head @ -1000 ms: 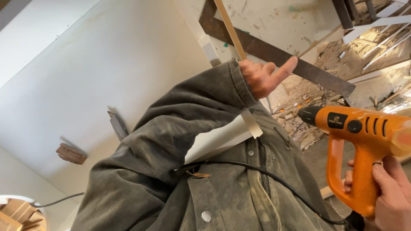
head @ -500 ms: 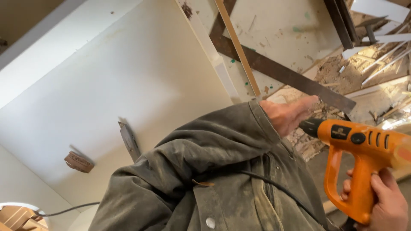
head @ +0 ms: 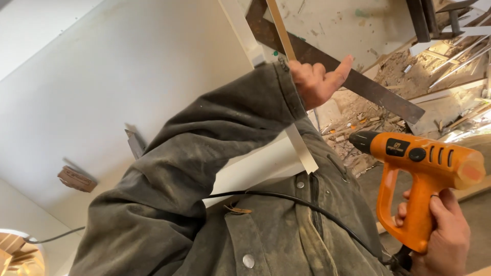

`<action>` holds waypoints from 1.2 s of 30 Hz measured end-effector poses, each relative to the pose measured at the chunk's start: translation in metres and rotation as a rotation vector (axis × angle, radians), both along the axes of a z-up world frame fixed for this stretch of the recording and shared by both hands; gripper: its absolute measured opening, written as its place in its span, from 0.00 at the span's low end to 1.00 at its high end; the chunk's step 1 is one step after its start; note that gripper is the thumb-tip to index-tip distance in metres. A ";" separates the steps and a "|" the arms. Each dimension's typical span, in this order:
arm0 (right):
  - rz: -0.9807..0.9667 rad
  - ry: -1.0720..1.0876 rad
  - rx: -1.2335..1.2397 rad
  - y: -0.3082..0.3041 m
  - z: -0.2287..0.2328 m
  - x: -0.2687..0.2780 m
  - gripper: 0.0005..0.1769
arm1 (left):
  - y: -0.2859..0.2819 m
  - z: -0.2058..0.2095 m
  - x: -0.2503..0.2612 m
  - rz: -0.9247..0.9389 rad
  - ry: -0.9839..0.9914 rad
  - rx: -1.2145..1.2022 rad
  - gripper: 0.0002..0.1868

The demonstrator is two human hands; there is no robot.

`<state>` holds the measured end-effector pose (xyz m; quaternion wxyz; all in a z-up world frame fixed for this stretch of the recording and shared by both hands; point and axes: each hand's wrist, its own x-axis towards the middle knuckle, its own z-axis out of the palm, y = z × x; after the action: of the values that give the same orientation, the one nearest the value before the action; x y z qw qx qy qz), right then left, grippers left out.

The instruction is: The person sands the edges of a white wooden cabinet using a sanding block. They then use an orange heat gun to apply heat to the edge banding, pressing it down with their fingers to ensure it adheres to the wood surface.

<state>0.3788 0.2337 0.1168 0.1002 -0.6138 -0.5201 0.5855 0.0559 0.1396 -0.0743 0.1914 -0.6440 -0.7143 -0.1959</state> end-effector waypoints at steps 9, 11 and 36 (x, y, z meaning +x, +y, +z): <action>0.006 -0.010 0.001 -0.009 0.003 -0.017 0.20 | 0.005 0.014 0.064 -0.174 -0.756 -0.230 0.28; 0.004 0.025 0.005 -0.013 0.005 -0.017 0.20 | 0.006 0.029 0.073 -0.237 -0.994 -0.296 0.34; -0.052 0.360 0.132 0.026 0.038 0.111 0.26 | -0.231 0.057 -0.091 0.484 -2.327 0.637 0.23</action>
<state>0.4900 0.2594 0.1544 0.2471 -0.5044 -0.5150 0.6476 -0.0351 -0.0910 -0.0171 -0.3793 0.1387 -0.4807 -0.7784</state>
